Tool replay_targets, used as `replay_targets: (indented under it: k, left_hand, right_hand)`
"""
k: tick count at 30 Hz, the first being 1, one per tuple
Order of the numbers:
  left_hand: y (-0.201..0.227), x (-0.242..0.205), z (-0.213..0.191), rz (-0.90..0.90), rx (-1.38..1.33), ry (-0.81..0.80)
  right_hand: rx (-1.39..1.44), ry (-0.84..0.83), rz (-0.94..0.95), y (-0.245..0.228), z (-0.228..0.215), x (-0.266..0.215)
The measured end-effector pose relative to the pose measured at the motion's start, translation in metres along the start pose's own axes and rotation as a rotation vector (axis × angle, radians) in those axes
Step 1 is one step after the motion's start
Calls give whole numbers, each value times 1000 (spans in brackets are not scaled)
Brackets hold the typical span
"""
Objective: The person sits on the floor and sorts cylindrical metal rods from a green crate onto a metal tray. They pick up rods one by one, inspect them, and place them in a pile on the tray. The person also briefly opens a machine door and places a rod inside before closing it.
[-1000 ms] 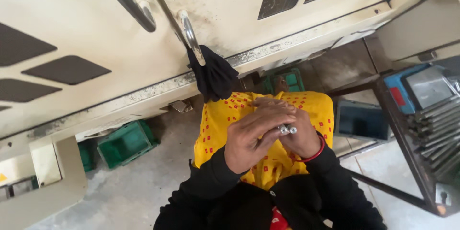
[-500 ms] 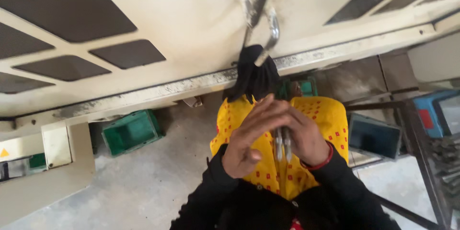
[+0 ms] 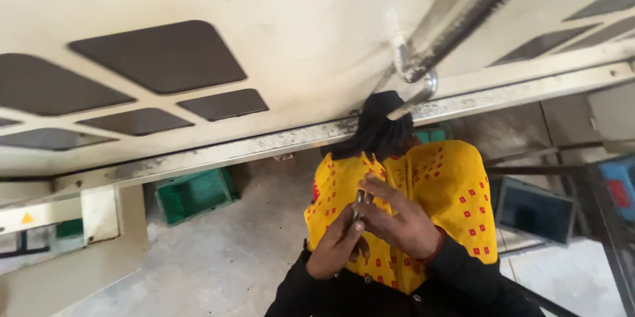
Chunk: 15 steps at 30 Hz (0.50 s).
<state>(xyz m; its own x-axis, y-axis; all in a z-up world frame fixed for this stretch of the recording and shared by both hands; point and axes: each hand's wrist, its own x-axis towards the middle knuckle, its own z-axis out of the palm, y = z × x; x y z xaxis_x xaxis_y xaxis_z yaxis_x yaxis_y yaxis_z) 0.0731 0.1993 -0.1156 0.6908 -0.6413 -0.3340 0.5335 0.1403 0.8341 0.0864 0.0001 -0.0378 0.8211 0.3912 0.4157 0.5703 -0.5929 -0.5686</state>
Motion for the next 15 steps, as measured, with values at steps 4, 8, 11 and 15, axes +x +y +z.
replay_targets:
  k: [4, 8, 11, 15]
  left_hand:
    - [6, -9, 7, 204, -118, 230]
    - [31, -26, 21, 459, 13, 406]
    - [46, -48, 37, 552, 115, 452]
    - [50, -67, 56, 635, 217, 451]
  right_hand:
    - [42, 115, 232, -2, 13, 8]
    - [433, -185, 293, -5, 10, 14]
    - [586, -352, 224, -12, 7, 19]
    - [612, -484, -36, -11, 2, 19]
